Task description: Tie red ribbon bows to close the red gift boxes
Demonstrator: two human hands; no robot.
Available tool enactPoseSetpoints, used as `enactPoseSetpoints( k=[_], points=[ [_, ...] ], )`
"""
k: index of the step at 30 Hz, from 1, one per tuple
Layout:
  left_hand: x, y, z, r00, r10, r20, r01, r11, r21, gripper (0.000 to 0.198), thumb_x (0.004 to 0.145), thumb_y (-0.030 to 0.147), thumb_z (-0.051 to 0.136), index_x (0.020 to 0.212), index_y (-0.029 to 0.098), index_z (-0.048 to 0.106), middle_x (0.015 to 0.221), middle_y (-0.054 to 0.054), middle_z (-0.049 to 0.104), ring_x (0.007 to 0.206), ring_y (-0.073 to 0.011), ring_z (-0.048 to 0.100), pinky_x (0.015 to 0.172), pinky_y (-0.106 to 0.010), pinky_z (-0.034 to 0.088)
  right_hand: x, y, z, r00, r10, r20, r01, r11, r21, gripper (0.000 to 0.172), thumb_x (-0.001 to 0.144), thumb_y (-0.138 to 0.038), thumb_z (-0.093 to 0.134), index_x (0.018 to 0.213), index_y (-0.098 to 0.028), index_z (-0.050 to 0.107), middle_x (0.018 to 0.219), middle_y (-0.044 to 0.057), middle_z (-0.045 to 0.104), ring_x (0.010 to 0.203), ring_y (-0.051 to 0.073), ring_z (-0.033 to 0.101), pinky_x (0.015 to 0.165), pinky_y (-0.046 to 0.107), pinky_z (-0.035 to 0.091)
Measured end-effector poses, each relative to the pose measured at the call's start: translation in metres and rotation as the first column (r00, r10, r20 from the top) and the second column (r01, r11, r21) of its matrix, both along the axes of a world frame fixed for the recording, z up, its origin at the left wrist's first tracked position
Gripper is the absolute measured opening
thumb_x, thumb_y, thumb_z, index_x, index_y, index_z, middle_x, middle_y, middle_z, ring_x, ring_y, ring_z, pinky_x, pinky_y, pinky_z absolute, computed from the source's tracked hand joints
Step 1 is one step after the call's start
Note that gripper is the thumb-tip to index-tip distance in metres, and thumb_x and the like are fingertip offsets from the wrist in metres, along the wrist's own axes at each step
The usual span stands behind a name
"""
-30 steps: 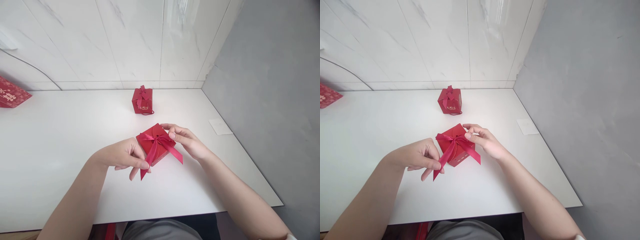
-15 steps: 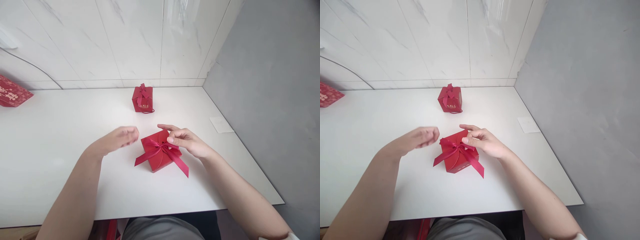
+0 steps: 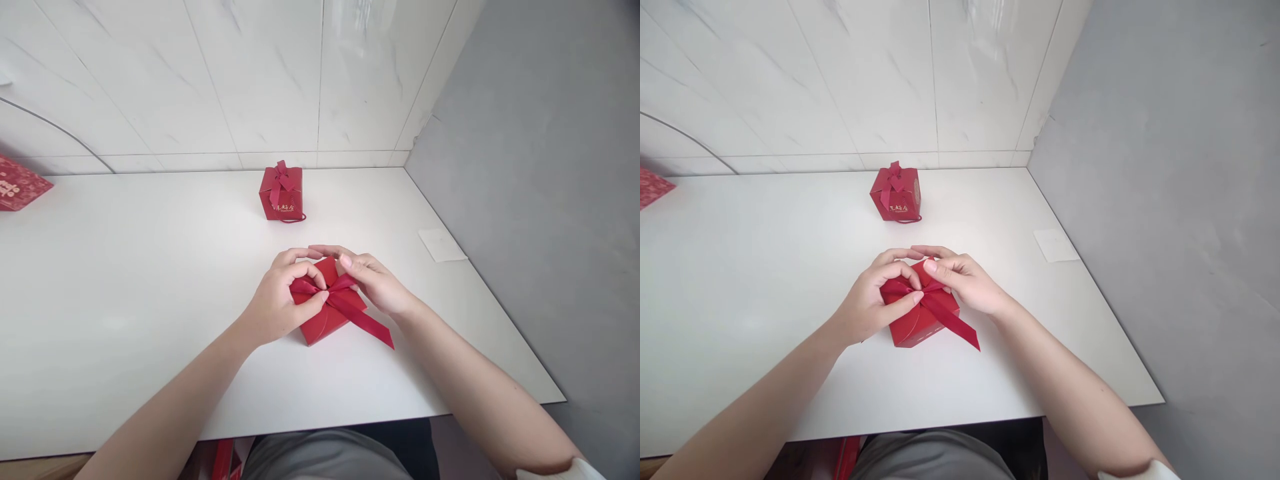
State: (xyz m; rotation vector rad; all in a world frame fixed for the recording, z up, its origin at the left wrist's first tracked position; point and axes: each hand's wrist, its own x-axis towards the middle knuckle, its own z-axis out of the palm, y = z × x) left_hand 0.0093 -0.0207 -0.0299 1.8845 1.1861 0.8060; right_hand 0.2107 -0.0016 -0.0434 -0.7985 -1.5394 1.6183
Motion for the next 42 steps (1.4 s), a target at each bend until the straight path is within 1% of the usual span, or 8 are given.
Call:
enactPoseSetpoints(
  k=[2,7,13,18,23,28,38,42],
  points=[
    [-0.001,0.000,0.001,1.000,-0.016,-0.017,0.016,1.000,-0.010,0.002,0.081,0.026,0.066,0.080,0.024,0.066,0.131,-0.007,0.057,0.132,-0.0316,0.050,0.105,-0.047,0.049,0.000,0.000,-0.001,1.000,-0.015,-0.007,0.015,1.000,-0.021,0.055,0.097,-0.061,0.047,0.066,-0.022,0.072,0.138,0.003,0.059,0.138,0.028,0.046,0.111,0.043,0.042],
    [-0.001,0.000,0.005,0.996,-0.080,-0.035,0.078,0.996,-0.041,0.003,0.078,0.020,0.065,0.077,0.023,0.065,0.139,-0.005,0.054,0.132,-0.0317,0.050,0.103,-0.046,0.049,-0.004,-0.001,-0.004,0.999,-0.041,0.021,0.041,0.999,0.018,0.064,0.100,-0.060,0.036,0.060,-0.023,0.069,0.104,0.007,0.071,0.142,0.025,0.039,0.116,0.041,0.034],
    [-0.011,0.008,0.009,0.970,-0.242,0.025,0.243,0.966,-0.085,0.003,0.081,0.022,0.061,0.084,0.023,0.063,0.134,-0.007,0.058,0.130,-0.0308,0.051,0.101,-0.043,0.049,-0.003,-0.003,-0.003,0.998,-0.063,-0.003,0.064,0.997,0.039,0.059,0.100,-0.055,0.043,0.059,-0.021,0.068,0.135,0.003,0.059,0.128,0.026,0.053,0.109,0.041,0.040],
    [-0.024,0.017,0.011,0.958,-0.240,0.155,0.266,0.947,-0.179,0.017,0.091,0.032,0.049,0.080,0.022,0.054,0.138,-0.007,0.058,0.125,-0.0302,0.056,0.091,-0.040,0.052,-0.002,-0.004,0.000,0.996,-0.088,-0.009,0.089,0.994,0.065,0.061,0.100,-0.056,0.041,0.055,-0.021,0.062,0.122,0.006,0.065,0.136,0.027,0.047,0.112,0.043,0.037],
    [-0.026,0.017,0.016,0.966,-0.243,0.090,0.253,0.960,-0.121,0.016,0.089,0.032,0.059,0.077,0.022,0.056,0.135,-0.006,0.060,0.133,-0.0286,0.050,0.108,-0.044,0.042,0.000,-0.005,0.002,0.999,-0.032,-0.005,0.032,0.999,0.031,0.042,0.097,-0.049,0.054,0.069,-0.022,0.071,0.135,0.005,0.058,0.131,0.028,0.051,0.101,0.043,0.047],
    [-0.028,0.018,0.016,0.954,-0.288,0.078,0.294,0.953,-0.069,0.021,0.087,0.029,0.067,0.071,0.020,0.056,0.136,-0.005,0.060,0.133,-0.0272,0.050,0.114,-0.045,0.038,0.004,-0.007,0.006,1.000,-0.020,-0.016,0.021,0.998,0.052,0.034,0.093,-0.036,0.065,0.064,-0.020,0.062,0.139,0.003,0.055,0.126,0.025,0.055,0.105,0.042,0.045],
    [-0.027,0.021,0.011,0.981,-0.008,0.192,0.027,0.995,-0.099,0.039,0.093,0.044,0.058,0.064,0.018,0.051,0.123,-0.007,0.065,0.115,-0.0267,0.061,0.104,-0.046,0.044,0.004,-0.007,0.004,0.997,-0.072,0.040,0.065,0.988,0.143,0.033,0.096,-0.036,0.061,0.067,-0.021,0.060,0.135,0.004,0.056,0.125,0.024,0.055,0.104,0.042,0.043],
    [-0.025,0.022,0.009,0.992,-0.014,0.128,0.031,0.990,-0.138,0.042,0.095,0.050,0.052,0.067,0.019,0.058,0.127,-0.009,0.061,0.120,-0.0289,0.057,0.095,-0.042,0.048,0.001,-0.006,0.003,0.993,-0.077,0.095,0.062,0.987,0.145,0.033,0.096,-0.041,0.060,0.070,-0.021,0.063,0.131,0.005,0.058,0.127,0.025,0.054,0.107,0.043,0.041]
  ],
)
